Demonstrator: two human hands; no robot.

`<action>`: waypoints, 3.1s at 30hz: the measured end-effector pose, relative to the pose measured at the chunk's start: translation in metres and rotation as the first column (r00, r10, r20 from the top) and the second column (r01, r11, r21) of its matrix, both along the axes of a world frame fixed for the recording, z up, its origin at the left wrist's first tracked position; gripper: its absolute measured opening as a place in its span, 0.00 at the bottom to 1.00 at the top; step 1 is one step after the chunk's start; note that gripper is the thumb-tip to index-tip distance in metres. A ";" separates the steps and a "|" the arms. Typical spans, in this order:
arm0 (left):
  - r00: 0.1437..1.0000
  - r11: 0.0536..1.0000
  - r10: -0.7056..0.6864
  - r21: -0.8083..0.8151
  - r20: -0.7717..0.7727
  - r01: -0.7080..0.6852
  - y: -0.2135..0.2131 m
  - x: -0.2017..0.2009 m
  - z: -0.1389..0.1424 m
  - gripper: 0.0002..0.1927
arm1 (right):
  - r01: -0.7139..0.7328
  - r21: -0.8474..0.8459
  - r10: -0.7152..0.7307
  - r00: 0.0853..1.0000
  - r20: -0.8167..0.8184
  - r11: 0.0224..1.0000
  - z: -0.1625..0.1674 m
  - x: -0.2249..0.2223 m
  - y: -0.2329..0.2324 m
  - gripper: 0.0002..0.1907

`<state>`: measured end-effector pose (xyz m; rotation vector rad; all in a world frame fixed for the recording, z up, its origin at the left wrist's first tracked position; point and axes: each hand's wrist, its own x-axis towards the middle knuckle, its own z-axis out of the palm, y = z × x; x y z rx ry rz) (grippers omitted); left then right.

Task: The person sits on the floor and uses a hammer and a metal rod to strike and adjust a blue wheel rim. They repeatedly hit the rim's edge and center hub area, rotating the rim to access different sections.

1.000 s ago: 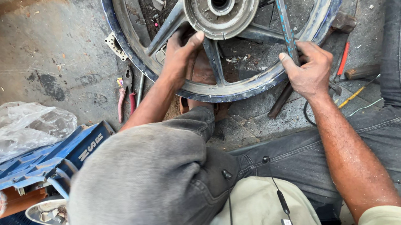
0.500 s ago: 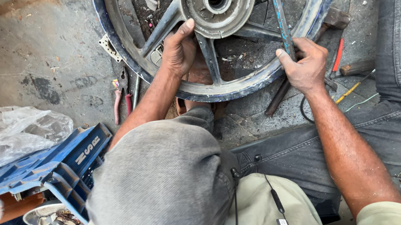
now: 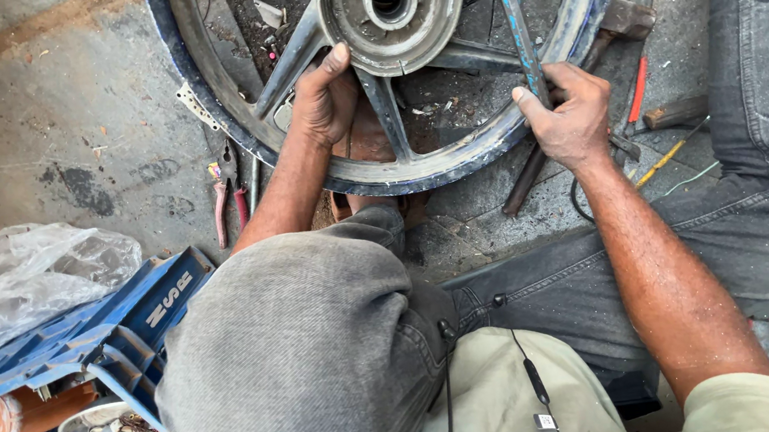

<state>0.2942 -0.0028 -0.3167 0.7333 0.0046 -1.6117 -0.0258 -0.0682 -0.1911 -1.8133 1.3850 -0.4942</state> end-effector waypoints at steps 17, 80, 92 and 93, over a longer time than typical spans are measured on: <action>0.995 1.000 0.005 0.019 0.104 -0.007 0.007 -0.004 -0.003 0.39 | -0.026 -0.032 0.025 1.000 -0.016 0.999 -0.012 -0.008 0.001 0.12; 0.990 0.995 -0.065 0.089 0.123 0.054 0.008 -0.005 -0.009 0.43 | -0.031 -0.026 0.030 0.998 -0.050 0.999 -0.016 -0.011 0.003 0.12; 0.995 0.999 -0.019 0.028 0.097 0.017 0.007 -0.006 0.002 0.40 | -0.032 -0.026 0.030 0.998 -0.049 0.999 -0.015 -0.011 0.002 0.12; 0.995 1.000 -0.017 0.025 0.099 0.015 0.007 -0.006 0.003 0.40 | -0.031 -0.025 0.029 0.998 -0.054 0.999 -0.015 -0.011 0.002 0.12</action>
